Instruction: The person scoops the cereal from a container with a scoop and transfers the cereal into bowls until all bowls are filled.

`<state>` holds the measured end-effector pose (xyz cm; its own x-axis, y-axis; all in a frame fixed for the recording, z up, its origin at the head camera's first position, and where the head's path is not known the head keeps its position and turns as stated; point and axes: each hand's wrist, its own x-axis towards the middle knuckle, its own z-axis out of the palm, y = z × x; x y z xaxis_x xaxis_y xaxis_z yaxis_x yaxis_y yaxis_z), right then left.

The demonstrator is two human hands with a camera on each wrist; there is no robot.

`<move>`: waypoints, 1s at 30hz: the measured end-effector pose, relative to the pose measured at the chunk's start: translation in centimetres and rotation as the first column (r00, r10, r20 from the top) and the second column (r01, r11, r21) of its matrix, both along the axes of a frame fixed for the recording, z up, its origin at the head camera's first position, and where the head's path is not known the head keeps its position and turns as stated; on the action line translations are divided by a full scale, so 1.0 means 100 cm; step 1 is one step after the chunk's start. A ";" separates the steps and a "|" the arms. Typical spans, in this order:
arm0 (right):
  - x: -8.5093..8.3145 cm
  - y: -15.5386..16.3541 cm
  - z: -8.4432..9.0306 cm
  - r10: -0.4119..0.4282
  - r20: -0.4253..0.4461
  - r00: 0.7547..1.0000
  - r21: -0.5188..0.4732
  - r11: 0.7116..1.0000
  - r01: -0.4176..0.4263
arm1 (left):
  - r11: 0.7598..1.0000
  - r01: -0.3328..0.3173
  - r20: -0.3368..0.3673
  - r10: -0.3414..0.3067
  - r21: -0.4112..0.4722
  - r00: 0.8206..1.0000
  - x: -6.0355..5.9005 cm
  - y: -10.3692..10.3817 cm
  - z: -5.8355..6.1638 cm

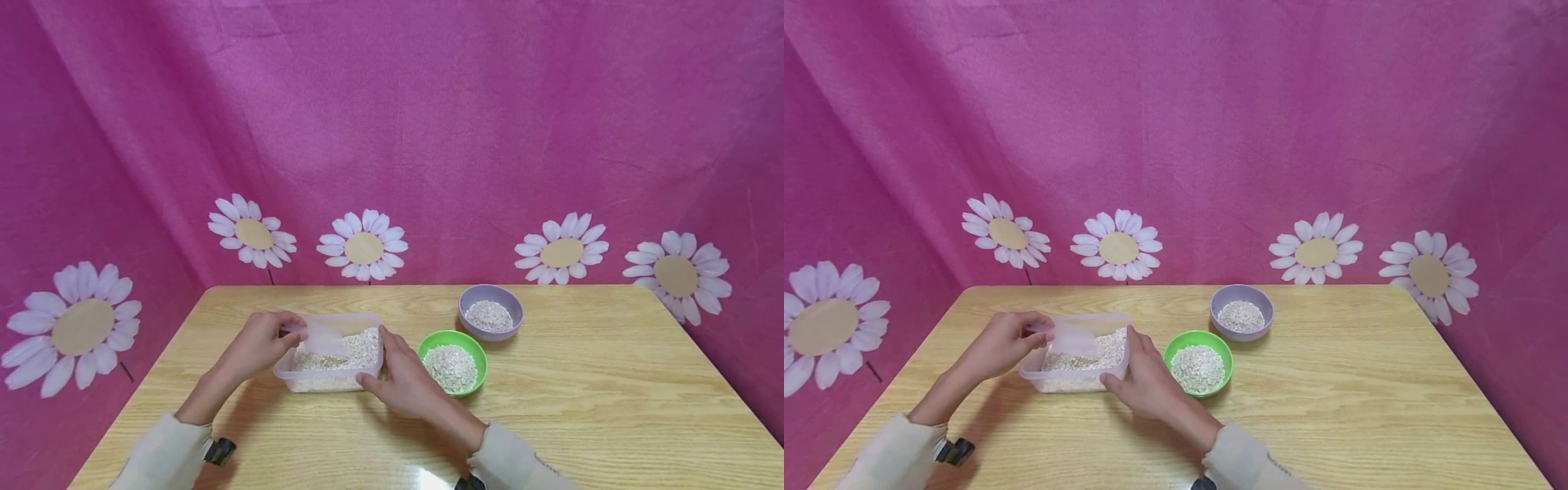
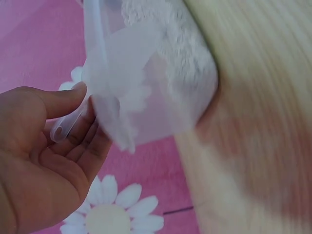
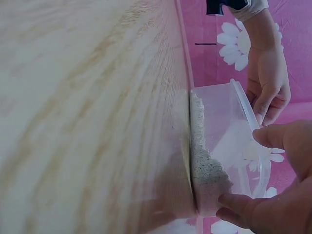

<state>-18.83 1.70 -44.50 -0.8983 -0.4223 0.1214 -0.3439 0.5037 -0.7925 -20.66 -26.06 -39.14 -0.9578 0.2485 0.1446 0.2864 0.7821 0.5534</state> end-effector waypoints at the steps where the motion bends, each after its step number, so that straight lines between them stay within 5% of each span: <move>1: 0.000 0.000 -0.001 0.000 -0.002 1.000 -0.005 1.000 0.000 | 1.000 -0.007 0.011 0.007 0.015 1.000 -0.001 0.003 -0.003; 13: 0.001 -0.001 -0.002 -0.005 -0.013 1.000 -0.011 1.000 0.005 | 0.980 -0.127 0.085 0.115 0.151 0.990 -0.005 0.037 -0.024; 30: 0.000 0.000 -0.001 -0.013 0.002 1.000 -0.002 1.000 0.013 | 0.973 -0.064 0.031 0.059 0.222 0.998 -0.001 0.029 -0.028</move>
